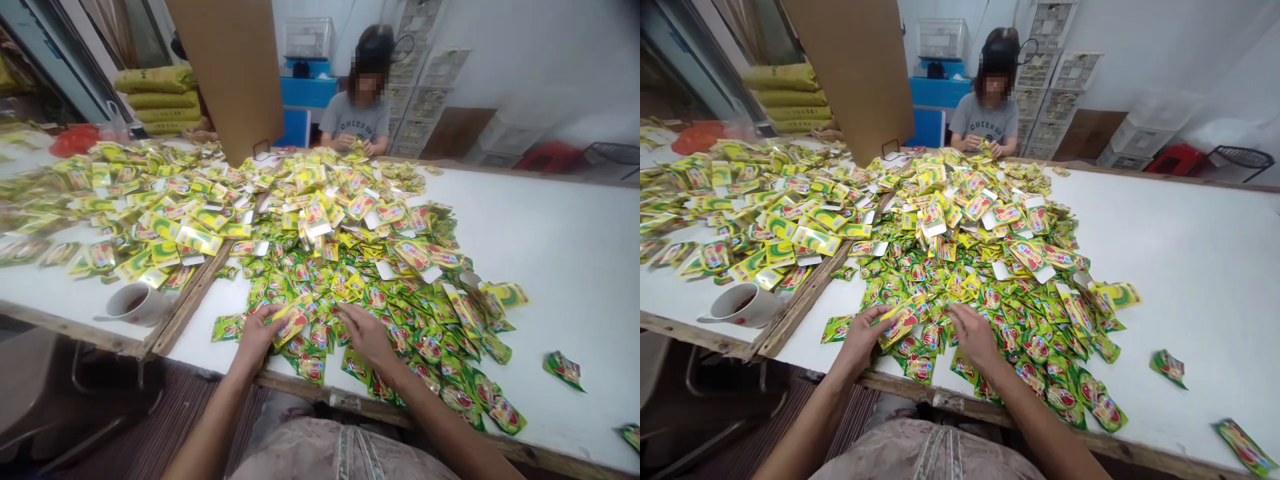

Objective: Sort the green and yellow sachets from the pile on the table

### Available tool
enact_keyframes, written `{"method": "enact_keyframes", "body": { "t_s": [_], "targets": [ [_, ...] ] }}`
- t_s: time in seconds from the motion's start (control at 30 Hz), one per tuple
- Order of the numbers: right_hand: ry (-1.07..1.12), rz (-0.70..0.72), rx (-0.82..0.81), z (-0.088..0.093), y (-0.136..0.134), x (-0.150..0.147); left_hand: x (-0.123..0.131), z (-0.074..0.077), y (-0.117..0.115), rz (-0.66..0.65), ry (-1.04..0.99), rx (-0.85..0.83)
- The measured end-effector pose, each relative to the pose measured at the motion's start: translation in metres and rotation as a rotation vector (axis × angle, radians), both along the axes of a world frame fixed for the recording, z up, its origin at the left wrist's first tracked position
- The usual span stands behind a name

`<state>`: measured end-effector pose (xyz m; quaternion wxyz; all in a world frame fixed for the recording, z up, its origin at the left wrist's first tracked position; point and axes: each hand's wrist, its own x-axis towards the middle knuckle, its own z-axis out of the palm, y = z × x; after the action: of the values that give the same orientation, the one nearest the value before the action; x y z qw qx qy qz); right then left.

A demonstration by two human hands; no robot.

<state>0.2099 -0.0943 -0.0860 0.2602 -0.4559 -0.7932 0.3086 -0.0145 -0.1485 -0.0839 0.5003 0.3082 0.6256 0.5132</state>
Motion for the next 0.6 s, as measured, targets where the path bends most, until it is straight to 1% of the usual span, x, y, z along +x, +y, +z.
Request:
{"method": "enact_keyframes", "body": {
  "t_s": [0.07,0.13,0.17,0.23,0.37,0.43,0.53,0.6],
  "targets": [
    [0.233,-0.171,-0.233,0.006,0.005,-0.004,0.004,0.001,0.000,-0.061,0.074,0.035],
    [0.404,-0.243,-0.402,0.012,0.010,-0.010,0.009,0.003,0.001,-0.125,0.100,0.067],
    [0.453,-0.258,-0.434,0.014,0.012,-0.013,0.012,0.004,0.001,-0.148,0.094,0.074],
    [0.477,-0.276,-0.423,0.014,0.015,-0.015,0.016,0.006,0.001,-0.177,0.078,0.076],
    [0.382,-0.309,-0.345,0.012,0.013,-0.012,0.023,0.004,0.000,-0.189,0.033,0.078],
    [0.359,-0.356,-0.316,0.016,0.010,-0.010,0.025,0.003,0.000,-0.177,-0.010,0.075],
    [0.432,-0.423,-0.357,0.025,0.006,-0.012,0.028,0.003,0.003,-0.172,-0.028,0.093],
    [0.483,-0.389,-0.411,0.030,0.004,-0.013,0.030,0.005,0.005,-0.170,-0.041,0.106]
  ]
}}
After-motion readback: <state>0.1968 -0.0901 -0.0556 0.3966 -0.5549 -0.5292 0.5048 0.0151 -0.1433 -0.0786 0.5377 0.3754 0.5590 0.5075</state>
